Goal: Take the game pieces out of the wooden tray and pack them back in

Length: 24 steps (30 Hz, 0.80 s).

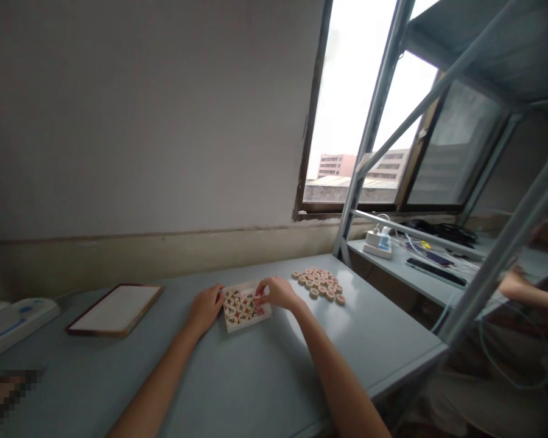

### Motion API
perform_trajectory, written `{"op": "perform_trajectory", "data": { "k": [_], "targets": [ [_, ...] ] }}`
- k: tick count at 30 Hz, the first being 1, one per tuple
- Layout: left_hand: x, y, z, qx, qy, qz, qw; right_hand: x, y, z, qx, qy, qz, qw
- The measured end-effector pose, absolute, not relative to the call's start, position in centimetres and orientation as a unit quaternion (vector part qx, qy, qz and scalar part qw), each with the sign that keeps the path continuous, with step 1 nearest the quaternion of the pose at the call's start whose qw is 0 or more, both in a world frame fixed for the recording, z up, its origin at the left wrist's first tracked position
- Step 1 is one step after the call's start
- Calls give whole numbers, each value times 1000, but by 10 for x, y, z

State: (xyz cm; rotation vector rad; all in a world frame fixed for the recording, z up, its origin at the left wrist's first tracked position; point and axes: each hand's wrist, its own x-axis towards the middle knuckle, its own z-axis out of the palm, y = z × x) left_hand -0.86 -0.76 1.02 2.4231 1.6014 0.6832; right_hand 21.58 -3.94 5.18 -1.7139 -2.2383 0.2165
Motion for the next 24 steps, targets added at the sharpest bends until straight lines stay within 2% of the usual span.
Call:
{"op": "perform_trajectory", "data": {
  "k": [4, 10, 16, 24],
  "targets": [
    [-8, -7, 8, 809, 534, 233, 75, 212, -44, 54, -596, -788, 82, 131],
    [-7, -6, 8, 811, 530, 240, 70, 202, -47, 55, -590, -797, 28, 123],
    [-9, -2, 3, 813, 524, 244, 77, 198, -45, 55, -586, -803, 55, 91],
    [-11, 1, 0, 805, 524, 257, 102, 194, -41, 48, -606, -786, 23, 119]
  ]
}}
